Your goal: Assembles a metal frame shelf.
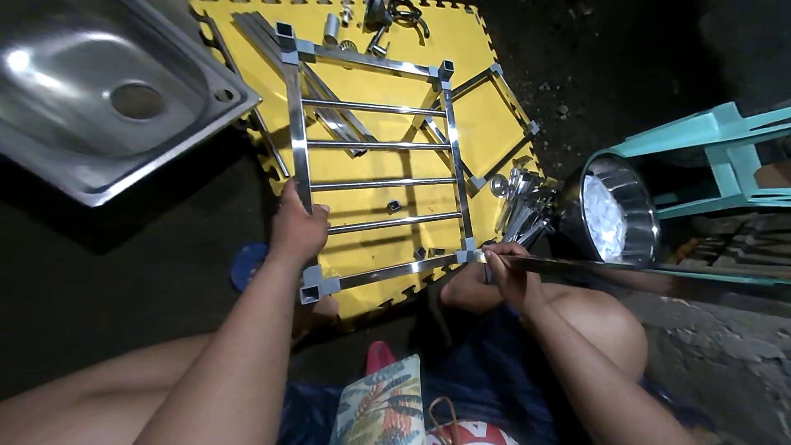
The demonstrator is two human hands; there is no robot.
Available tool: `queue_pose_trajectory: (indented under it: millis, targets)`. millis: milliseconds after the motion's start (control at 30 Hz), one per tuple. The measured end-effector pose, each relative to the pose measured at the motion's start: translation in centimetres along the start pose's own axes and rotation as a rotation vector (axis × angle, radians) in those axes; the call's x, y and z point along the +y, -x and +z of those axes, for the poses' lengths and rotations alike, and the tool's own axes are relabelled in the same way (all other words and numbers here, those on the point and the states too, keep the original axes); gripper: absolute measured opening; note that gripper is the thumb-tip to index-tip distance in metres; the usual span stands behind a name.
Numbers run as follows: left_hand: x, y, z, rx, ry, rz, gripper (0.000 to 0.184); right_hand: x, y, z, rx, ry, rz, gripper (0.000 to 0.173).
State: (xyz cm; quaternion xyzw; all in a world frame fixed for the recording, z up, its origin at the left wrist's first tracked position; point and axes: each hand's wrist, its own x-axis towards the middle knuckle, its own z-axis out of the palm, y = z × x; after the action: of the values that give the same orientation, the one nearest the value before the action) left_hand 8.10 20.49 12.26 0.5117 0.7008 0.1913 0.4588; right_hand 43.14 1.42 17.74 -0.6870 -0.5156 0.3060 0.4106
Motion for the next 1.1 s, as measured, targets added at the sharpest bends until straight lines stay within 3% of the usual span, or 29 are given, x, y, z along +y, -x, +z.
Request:
queue_pose_trajectory:
  millis: [267,433,800,1000,1100]
  targets:
    - [-0.2,-0.2,0.0,-0.010,-0.007,-0.010,0.072,0.9,-0.2,0.4,-0.051,0.008,0.018,0.019]
    - [0.7,0.4,0.0,-0.017,0.005,-0.005,0.075,1.6,-0.5,0.5,-0.114,0.166,0.031,0.019]
    - [-0.1,-0.1,-0.1,-0.017,-0.013,-0.042,0.076,1.2,-0.7,1.0,-0.096,0.104,0.052,0.020]
    - [-0.6,-0.4,0.0,0.007,0.039,0.035,0.075,0.4,-1.7,-0.2,-0.114,0.102,-0.032,0.018]
    - [-0.7,1.3,1.4,0.056,0.152,0.011,0.074,-1.6,-3.7,-1.4,-0.056,0.119,0.097,0.026]
